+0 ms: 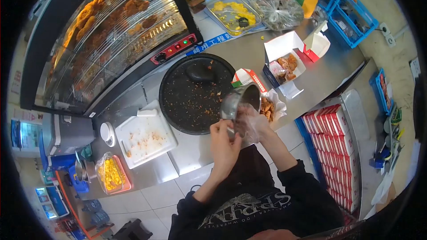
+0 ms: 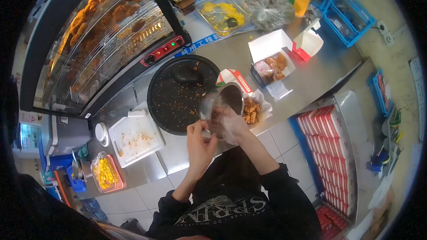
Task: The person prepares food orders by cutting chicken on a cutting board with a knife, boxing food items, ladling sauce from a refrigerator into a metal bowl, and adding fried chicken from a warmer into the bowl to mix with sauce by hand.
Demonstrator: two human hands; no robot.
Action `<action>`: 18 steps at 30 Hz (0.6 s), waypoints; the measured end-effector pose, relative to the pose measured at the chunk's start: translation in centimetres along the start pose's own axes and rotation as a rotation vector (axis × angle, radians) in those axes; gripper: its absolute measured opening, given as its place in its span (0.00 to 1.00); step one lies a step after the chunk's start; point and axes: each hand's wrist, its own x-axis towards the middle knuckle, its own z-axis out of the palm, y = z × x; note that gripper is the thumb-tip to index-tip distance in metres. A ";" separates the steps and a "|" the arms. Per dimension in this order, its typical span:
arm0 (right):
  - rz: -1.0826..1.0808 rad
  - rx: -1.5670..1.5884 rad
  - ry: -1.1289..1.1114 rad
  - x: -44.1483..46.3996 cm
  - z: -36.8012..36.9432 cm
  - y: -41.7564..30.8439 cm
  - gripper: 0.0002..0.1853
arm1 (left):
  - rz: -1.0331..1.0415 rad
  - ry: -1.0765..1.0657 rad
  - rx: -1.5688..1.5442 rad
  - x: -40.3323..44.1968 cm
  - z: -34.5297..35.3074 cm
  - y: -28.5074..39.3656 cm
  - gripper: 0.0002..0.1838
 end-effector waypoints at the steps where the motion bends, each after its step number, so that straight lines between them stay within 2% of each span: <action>1: 0.020 0.110 0.043 -0.3 0.1 -0.3 0.19 | -0.060 0.007 -0.070 -0.2 -0.3 -0.2 0.15; 2: 0.042 0.219 0.086 -0.6 0.1 -0.5 0.21 | -0.125 0.015 -0.142 -0.4 -0.6 -0.4 0.15; 4: -0.063 0.320 -0.152 0.1 -2.4 0.7 0.23 | -0.123 0.001 -0.135 -1.0 -1.4 -1.3 0.15; 6: -0.233 0.378 -0.161 -3.0 -1.4 -3.3 0.21 | -0.297 0.075 -0.529 -1.9 -2.4 -2.0 0.15; 7: -0.221 0.376 -0.151 -3.7 -2.3 -3.3 0.21 | -0.339 0.091 -0.567 -2.6 -3.3 -2.5 0.15; 9: -0.615 -0.226 0.264 -4.9 -4.2 -3.1 0.20 | -0.377 0.136 -0.619 -3.9 -5.1 -2.8 0.15; 10: -0.602 -0.240 0.262 -4.2 -5.5 -2.6 0.20 | -0.364 0.165 -0.614 -4.5 -5.6 -3.3 0.14; 11: -0.549 -0.811 0.391 -2.8 -7.4 -1.3 0.18 | -0.379 0.169 -0.623 -5.0 -5.8 -3.8 0.14; 12: -0.738 -1.207 0.431 -1.7 -9.5 0.7 0.15 | -0.396 0.222 -0.651 -5.5 -5.9 -4.3 0.14; 13: -0.952 -1.586 0.563 -0.7 -11.4 2.6 0.13 | -0.406 0.273 -0.675 -5.8 -6.1 -4.8 0.13; 14: -0.966 -1.586 0.560 -0.6 -11.0 2.3 0.13 | -0.395 0.280 -0.679 -6.1 -6.3 -5.2 0.13; 16: -0.987 -1.518 0.602 -1.4 -9.8 1.4 0.14 | -0.627 0.335 -0.765 -8.5 -6.3 -5.9 0.14; 18: -0.961 -1.540 0.575 -1.7 -9.9 1.7 0.14 | -0.703 0.386 -0.761 -11.0 -5.7 -7.9 0.17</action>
